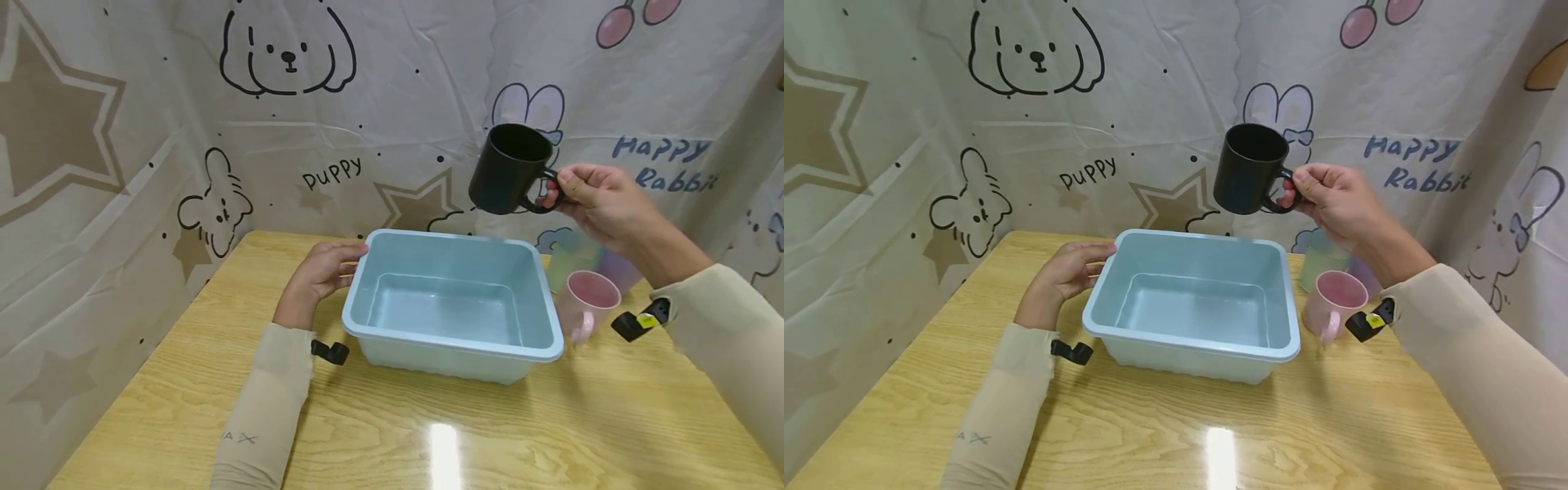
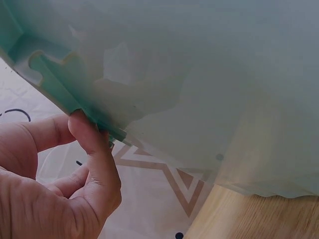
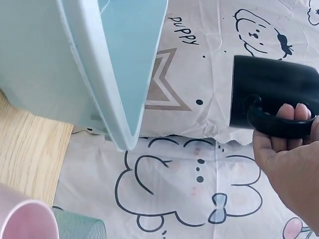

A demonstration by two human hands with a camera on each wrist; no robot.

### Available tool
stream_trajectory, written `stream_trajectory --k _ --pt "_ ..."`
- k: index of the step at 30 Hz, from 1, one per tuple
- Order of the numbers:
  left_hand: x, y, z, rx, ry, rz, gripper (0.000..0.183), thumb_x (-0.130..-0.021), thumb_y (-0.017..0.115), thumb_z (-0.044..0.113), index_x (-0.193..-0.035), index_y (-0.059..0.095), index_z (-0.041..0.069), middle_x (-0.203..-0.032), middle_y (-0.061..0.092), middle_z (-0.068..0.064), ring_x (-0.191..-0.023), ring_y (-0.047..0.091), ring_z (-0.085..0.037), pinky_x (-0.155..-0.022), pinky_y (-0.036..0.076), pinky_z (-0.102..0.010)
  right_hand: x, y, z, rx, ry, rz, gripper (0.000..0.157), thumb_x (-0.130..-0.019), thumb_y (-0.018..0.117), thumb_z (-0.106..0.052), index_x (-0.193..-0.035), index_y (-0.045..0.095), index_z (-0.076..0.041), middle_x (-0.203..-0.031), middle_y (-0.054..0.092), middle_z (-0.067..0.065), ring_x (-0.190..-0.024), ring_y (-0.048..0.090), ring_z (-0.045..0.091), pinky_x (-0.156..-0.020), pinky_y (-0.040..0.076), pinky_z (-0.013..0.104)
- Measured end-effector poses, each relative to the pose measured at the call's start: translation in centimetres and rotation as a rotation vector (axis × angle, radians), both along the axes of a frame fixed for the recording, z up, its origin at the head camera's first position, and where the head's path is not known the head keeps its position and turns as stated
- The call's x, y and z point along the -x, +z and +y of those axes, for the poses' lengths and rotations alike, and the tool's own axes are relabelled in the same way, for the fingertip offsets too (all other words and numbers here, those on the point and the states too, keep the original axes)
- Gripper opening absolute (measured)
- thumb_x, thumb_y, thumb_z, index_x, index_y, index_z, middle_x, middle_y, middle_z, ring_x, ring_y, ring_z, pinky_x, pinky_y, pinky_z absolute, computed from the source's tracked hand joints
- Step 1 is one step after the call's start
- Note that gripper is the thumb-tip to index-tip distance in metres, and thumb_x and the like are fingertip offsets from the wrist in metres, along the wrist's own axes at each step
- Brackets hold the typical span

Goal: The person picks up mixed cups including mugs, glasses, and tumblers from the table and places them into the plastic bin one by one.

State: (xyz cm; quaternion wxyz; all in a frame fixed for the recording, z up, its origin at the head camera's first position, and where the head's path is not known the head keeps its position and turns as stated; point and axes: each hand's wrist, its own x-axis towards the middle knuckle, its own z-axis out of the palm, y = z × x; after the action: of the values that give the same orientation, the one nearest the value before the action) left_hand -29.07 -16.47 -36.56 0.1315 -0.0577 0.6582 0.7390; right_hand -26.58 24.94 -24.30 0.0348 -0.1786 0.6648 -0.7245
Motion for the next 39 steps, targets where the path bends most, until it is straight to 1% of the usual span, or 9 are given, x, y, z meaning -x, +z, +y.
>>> stream_trajectory --k 5,10,14,22,29,32,34,37,39 --pt "0.0 0.0 0.1 0.001 -0.009 0.006 0.034 -0.097 0.073 0.018 -0.124 0.069 -0.002 -0.109 0.069 -0.007 -0.092 0.067 -0.019 -0.077 0.061 -0.030 0.8 -0.4 -0.9 0.001 0.042 0.030 0.020 -0.100 0.064 -0.018 -0.101 0.069 0.002 -0.092 0.066 0.010 -0.085 0.066 0.019 -0.086 0.058 0.024" --pt "0.0 0.0 0.1 0.005 -0.012 0.006 0.034 -0.097 0.072 0.018 -0.124 0.068 -0.003 -0.110 0.068 -0.008 -0.093 0.066 -0.020 -0.076 0.061 -0.030 1.3 -0.8 -1.9 -0.016 0.054 0.022 0.022 -0.100 0.065 -0.020 -0.103 0.070 0.001 -0.092 0.066 0.010 -0.086 0.066 0.019 -0.088 0.057 0.024" --pt "0.0 0.0 0.0 0.001 -0.015 0.003 0.034 -0.097 0.073 0.018 -0.124 0.068 -0.002 -0.110 0.068 -0.008 -0.093 0.066 -0.020 -0.076 0.061 -0.029 1.7 -1.0 -2.8 -0.004 0.071 0.007 0.022 -0.099 0.066 -0.021 -0.104 0.071 0.001 -0.093 0.067 0.010 -0.086 0.066 0.019 -0.089 0.058 0.024" --pt "0.0 -0.1 0.0 -0.005 -0.012 0.010 0.030 -0.097 0.072 0.017 -0.120 0.069 -0.002 -0.106 0.069 -0.007 -0.090 0.068 -0.019 -0.075 0.061 -0.029 2.4 -1.5 -4.7 0.033 0.164 0.039 0.020 -0.103 0.060 -0.015 -0.098 0.070 0.002 -0.091 0.067 0.010 -0.084 0.066 0.018 -0.086 0.058 0.025" --pt "0.1 -0.2 0.0 -0.007 -0.013 0.010 0.028 -0.097 0.072 0.016 -0.117 0.068 -0.003 -0.103 0.069 -0.007 -0.088 0.068 -0.018 -0.074 0.061 -0.029 2.9 -2.4 -6.1 0.081 0.262 0.051 0.021 -0.104 0.056 -0.009 -0.097 0.071 0.004 -0.088 0.067 0.011 -0.081 0.067 0.018 -0.086 0.059 0.027" --pt "0.1 -0.2 -0.1 -0.012 -0.015 0.012 0.027 -0.097 0.072 0.016 -0.116 0.069 -0.002 -0.104 0.069 -0.007 -0.088 0.068 -0.019 -0.075 0.061 -0.029 3.1 -2.6 -6.7 0.073 0.274 0.056 0.021 -0.105 0.055 -0.009 -0.096 0.070 0.003 -0.087 0.067 0.010 -0.081 0.067 0.018 -0.087 0.058 0.027" --pt "0.1 -0.2 -0.1 -0.014 -0.015 0.010 0.026 -0.097 0.073 0.016 -0.115 0.070 -0.002 -0.106 0.069 -0.008 -0.089 0.067 -0.019 -0.076 0.061 -0.030 3.2 -2.5 -7.1 0.057 0.263 0.040 0.020 -0.105 0.056 -0.010 -0.096 0.070 0.002 -0.088 0.066 0.010 -0.081 0.066 0.018 -0.087 0.058 0.027" --pt "0.0 -0.1 0.0 -0.010 -0.010 0.004 0.026 -0.096 0.073 0.015 -0.116 0.070 -0.002 -0.109 0.068 -0.008 -0.093 0.065 -0.021 -0.077 0.061 -0.031 3.4 -2.5 -7.7 0.030 0.250 0.025 0.019 -0.104 0.057 -0.011 -0.096 0.071 0.000 -0.089 0.065 0.009 -0.082 0.065 0.018 -0.087 0.058 0.026" --pt "0.0 -0.1 0.0 -0.004 -0.005 0.000 0.027 -0.096 0.073 0.016 -0.117 0.070 -0.002 -0.112 0.067 -0.009 -0.096 0.064 -0.022 -0.078 0.061 -0.031 3.6 -2.6 -8.0 0.025 0.260 0.026 0.019 -0.104 0.057 -0.011 -0.096 0.070 0.000 -0.089 0.065 0.009 -0.082 0.064 0.018 -0.087 0.058 0.026"
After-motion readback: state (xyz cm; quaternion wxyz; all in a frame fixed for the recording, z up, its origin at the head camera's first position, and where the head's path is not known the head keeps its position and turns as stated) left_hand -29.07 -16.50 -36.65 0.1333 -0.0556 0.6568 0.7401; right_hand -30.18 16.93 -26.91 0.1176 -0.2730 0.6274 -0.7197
